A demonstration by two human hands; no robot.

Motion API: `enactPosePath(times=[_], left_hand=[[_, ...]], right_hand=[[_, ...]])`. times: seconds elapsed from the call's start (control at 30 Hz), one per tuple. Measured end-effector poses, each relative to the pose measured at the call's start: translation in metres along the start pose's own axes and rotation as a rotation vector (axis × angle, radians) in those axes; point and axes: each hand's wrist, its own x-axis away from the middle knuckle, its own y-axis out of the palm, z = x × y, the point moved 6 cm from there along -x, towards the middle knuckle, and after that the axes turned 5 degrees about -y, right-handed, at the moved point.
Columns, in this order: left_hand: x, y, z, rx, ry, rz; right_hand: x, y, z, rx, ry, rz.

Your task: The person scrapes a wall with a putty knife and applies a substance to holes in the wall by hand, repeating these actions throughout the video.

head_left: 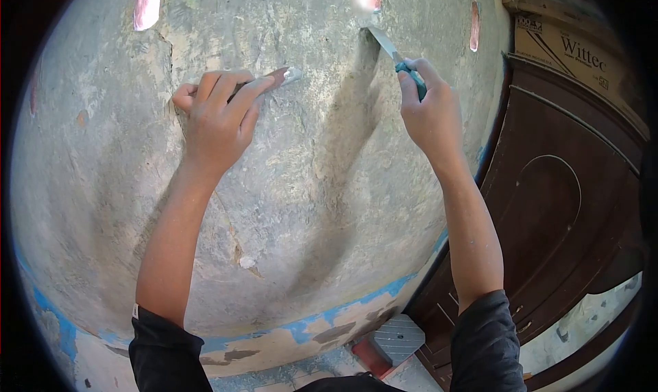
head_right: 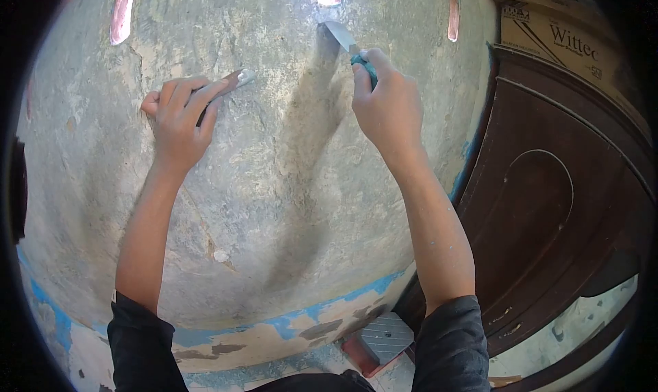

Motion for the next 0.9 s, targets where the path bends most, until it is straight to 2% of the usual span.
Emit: enactPosePath(times=[0.2, 0.8, 0.9], left_hand=[[0.000, -0.002, 0.001, -0.002, -0.004, -0.010], [0.001, 0.000, 0.002, -0.016, -0.012, -0.014], [0.001, -0.001, 0.007, -0.019, -0.006, -0.025]], right_hand=[[0.006, -0.001, -0.001, 0.057, -0.066, 0.018], [0.001, -0.005, -0.004, 0.046, -0.020, -0.047], [0.011, 0.007, 0.005, 0.114, -0.080, -0.014]])
